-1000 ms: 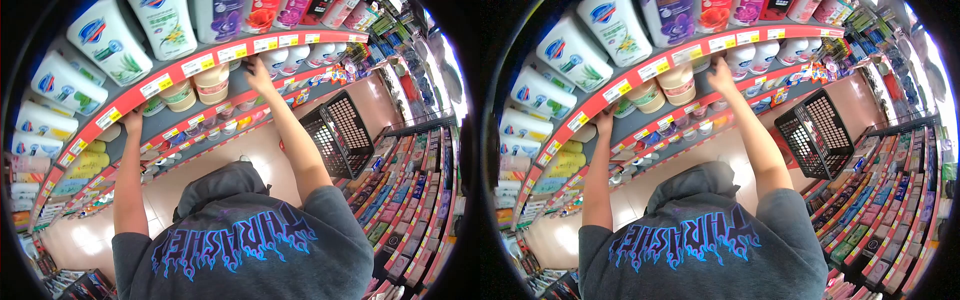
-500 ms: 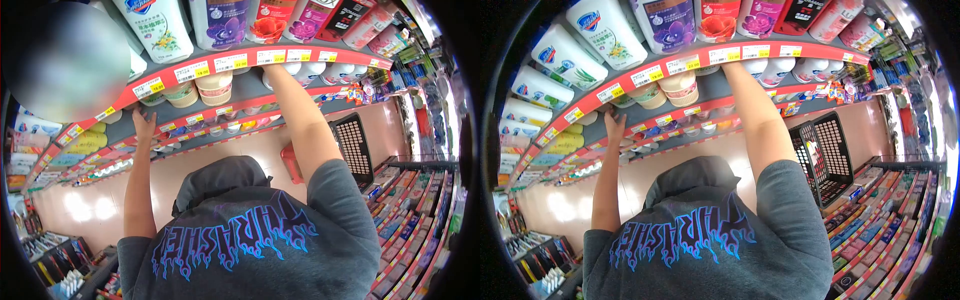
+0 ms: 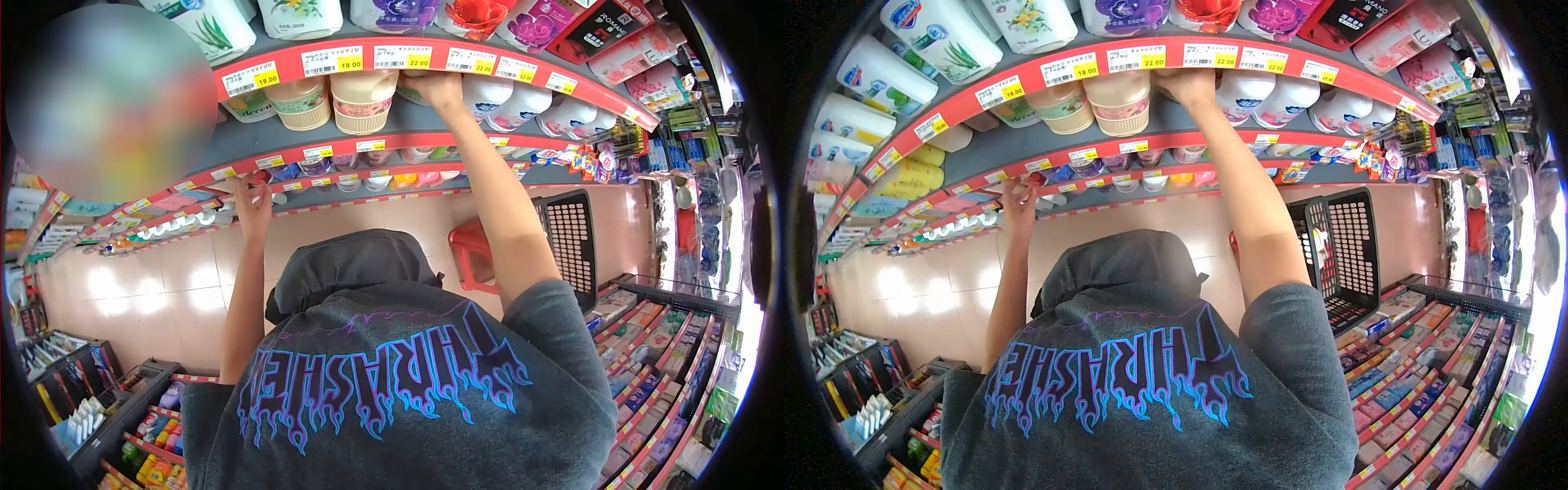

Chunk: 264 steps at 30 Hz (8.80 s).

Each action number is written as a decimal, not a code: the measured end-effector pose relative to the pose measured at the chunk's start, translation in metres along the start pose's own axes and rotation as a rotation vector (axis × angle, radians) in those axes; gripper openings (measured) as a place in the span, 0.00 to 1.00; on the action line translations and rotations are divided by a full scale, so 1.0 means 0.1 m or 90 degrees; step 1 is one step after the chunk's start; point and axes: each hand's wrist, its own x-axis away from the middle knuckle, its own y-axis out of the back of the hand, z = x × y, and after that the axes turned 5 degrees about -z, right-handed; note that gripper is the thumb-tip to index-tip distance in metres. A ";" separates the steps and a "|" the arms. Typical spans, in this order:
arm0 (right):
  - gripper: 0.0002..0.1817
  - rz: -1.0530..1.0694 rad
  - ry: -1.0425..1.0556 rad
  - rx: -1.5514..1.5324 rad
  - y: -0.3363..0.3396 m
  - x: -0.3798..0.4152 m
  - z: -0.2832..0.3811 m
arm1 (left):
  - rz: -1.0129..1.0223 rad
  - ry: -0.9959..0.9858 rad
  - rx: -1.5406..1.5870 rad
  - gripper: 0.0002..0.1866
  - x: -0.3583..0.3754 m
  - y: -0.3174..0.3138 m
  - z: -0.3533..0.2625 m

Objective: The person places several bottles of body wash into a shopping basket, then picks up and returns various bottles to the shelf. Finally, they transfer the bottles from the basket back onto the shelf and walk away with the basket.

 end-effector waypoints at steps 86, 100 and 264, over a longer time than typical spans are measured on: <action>0.17 0.117 0.210 -0.141 -0.57 -0.11 2.38 | 0.212 -0.264 -0.042 0.45 -1.90 0.43 0.02; 0.28 0.029 0.129 -0.275 -0.36 0.48 2.45 | 0.175 -0.242 0.119 0.40 -1.75 0.10 0.17; 0.42 0.403 -0.288 -0.521 -0.71 1.13 3.16 | 0.005 0.207 0.399 0.35 -0.90 2.15 -0.29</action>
